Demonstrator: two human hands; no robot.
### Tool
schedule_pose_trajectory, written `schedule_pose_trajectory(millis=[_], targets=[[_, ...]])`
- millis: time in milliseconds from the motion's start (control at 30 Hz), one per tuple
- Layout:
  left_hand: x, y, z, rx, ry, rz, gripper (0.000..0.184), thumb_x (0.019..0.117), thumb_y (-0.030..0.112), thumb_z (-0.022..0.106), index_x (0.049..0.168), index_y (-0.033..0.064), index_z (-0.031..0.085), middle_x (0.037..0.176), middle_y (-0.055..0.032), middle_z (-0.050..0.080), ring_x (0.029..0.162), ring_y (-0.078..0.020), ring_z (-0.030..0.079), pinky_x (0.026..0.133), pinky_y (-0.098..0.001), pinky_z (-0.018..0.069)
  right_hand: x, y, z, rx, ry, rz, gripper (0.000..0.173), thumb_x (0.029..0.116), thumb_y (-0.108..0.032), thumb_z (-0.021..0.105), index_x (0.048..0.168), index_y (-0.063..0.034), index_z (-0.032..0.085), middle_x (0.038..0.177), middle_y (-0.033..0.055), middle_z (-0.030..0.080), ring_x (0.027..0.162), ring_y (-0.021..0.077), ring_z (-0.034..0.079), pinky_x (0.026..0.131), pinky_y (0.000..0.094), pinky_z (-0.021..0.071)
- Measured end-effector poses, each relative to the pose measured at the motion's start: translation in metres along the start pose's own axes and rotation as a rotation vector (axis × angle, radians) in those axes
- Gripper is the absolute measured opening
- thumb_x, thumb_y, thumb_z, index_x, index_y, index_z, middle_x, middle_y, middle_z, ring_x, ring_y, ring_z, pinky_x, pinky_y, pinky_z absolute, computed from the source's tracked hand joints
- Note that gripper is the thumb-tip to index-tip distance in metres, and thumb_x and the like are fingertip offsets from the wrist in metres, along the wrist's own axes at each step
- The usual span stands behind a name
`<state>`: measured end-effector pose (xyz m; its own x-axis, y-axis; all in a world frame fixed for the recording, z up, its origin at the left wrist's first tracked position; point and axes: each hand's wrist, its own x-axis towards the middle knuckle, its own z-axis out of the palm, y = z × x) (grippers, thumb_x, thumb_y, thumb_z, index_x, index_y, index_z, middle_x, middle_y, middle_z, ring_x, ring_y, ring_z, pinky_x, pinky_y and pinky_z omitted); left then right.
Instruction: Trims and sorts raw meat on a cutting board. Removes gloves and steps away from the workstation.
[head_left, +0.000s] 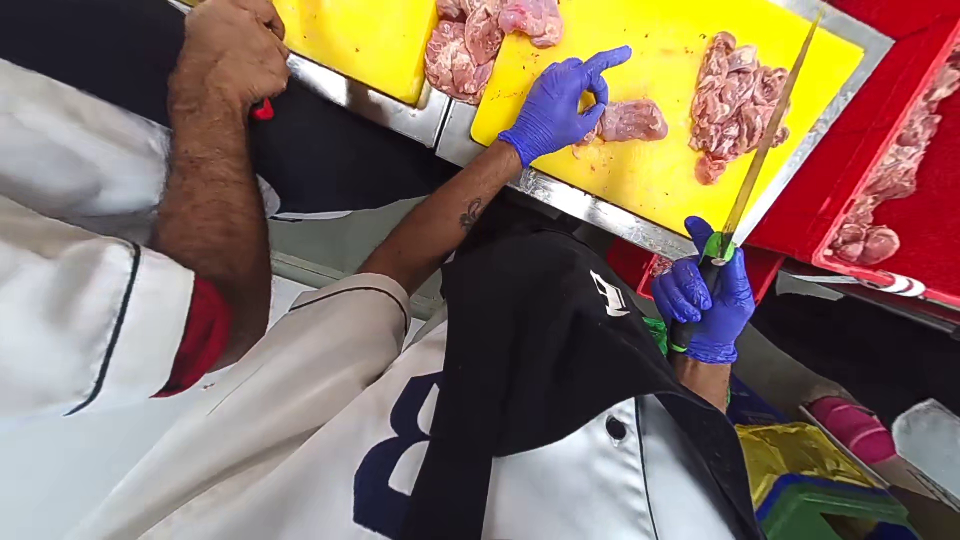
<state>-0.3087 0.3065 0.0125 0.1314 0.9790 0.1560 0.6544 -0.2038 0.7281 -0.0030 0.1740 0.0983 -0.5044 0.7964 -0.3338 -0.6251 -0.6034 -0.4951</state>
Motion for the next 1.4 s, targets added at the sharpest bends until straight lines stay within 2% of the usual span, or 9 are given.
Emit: schedule_pose_trajectory(millis=[67,133,200,300,500,733,1200,1300,1400], targets=[[-0.005,0.003,-0.005,-0.256,0.089,-0.043,0.028,0.0899,0.012,0.067,0.116,0.0029,0.072,0.135,-0.0067,0.069,0.114,-0.0159,0.07,0.097,-0.0351,0.0563,0.001,-0.001,0.002,-0.026,0.007,-0.005,0.049,0.1097,-0.043,0.034,0.144,-0.0146,0.053,0.058,-0.0049,0.057,0.045,0.0077,0.054,0.045,0.0223,0.0474],[-0.011,0.013,-0.015,-0.522,0.127,-0.122,0.045,0.0899,0.006,0.069,0.133,-0.0067,0.061,0.115,-0.0106,0.075,0.096,-0.0148,0.073,0.083,-0.0311,0.0611,0.001,-0.001,0.002,-0.076,0.033,-0.011,0.049,0.11,-0.043,0.033,0.145,-0.0151,0.051,0.06,-0.0047,0.058,0.045,0.0074,0.054,0.044,0.0215,0.0469],[-0.017,0.025,-0.029,-0.748,0.103,-0.208,0.051,0.0933,0.001,0.068,0.141,-0.0094,0.051,0.107,-0.0148,0.075,0.093,-0.0175,0.074,0.082,-0.0316,0.0631,0.002,-0.002,0.004,-0.218,0.097,-0.028,0.049,0.1111,-0.041,0.029,0.145,-0.013,0.051,0.063,-0.0038,0.058,0.047,0.0075,0.054,0.045,0.0211,0.0471],[-0.028,0.039,-0.043,-0.922,0.1,-0.242,0.05,0.0967,-0.003,0.061,0.144,-0.0098,0.047,0.108,-0.0142,0.075,0.094,-0.0176,0.072,0.088,-0.0329,0.0597,0.011,-0.002,0.013,-0.668,0.239,-0.071,0.04,0.1124,-0.028,0.021,0.119,-0.0096,0.056,0.063,-0.0033,0.057,0.049,0.0091,0.055,0.046,0.0224,0.0504],[-0.035,0.067,-0.068,-1.046,0.107,-0.141,0.052,0.0976,-0.006,0.054,0.147,-0.0115,0.042,0.108,-0.0147,0.074,0.09,-0.0184,0.071,0.087,-0.0348,0.0591,0.021,0.003,0.014,-0.921,0.23,-0.068,0.039,0.1113,-0.018,0.025,0.133,-0.0028,0.053,0.067,-0.0026,0.06,0.052,0.0102,0.059,0.047,0.0234,0.0524],[-0.038,0.096,-0.094,-1.123,0.087,-0.053,0.052,0.0997,-0.007,0.05,0.149,-0.0139,0.037,0.109,-0.0154,0.075,0.087,-0.0165,0.07,0.082,-0.0316,0.059,0.021,0.002,0.011,-0.932,0.211,-0.066,0.039,0.1109,-0.019,0.026,0.133,-0.0017,0.053,0.068,-0.0022,0.061,0.053,0.0105,0.059,0.047,0.0244,0.0532],[-0.038,0.102,-0.084,-1.084,0.033,-0.019,0.044,0.0984,-0.003,0.049,0.141,-0.0123,0.046,0.102,-0.0097,0.073,0.086,-0.0157,0.067,0.08,-0.0325,0.057,0.008,0.003,0.003,-0.921,0.318,-0.123,0.037,0.1109,-0.019,0.029,0.132,-0.0028,0.055,0.069,-0.0007,0.062,0.054,0.0116,0.06,0.049,0.0255,0.054],[-0.034,0.103,-0.076,-1.093,-0.008,-0.048,0.042,0.1011,0.002,0.048,0.141,-0.0092,0.047,0.102,-0.0088,0.072,0.087,-0.0162,0.068,0.083,-0.0343,0.0587,0.0,0.002,-0.004,-1.35,0.471,-0.182,0.047,0.1089,-0.027,0.042,0.152,-0.009,0.047,0.085,0.0026,0.069,0.063,0.0112,0.064,0.058,0.03,0.0579],[-0.025,0.105,-0.073,-1.08,-0.001,-0.08,0.036,0.1051,0.008,0.045,0.138,-0.0052,0.051,0.099,-0.0064,0.071,0.085,-0.0155,0.068,0.083,-0.0343,0.0594,0.005,0.007,-0.007,-1.744,0.541,-0.222,0.058,0.103,-0.031,0.049,0.158,-0.0146,0.042,0.12,0.0151,0.07,0.099,0.0266,0.069,0.086,0.05,0.0562]])
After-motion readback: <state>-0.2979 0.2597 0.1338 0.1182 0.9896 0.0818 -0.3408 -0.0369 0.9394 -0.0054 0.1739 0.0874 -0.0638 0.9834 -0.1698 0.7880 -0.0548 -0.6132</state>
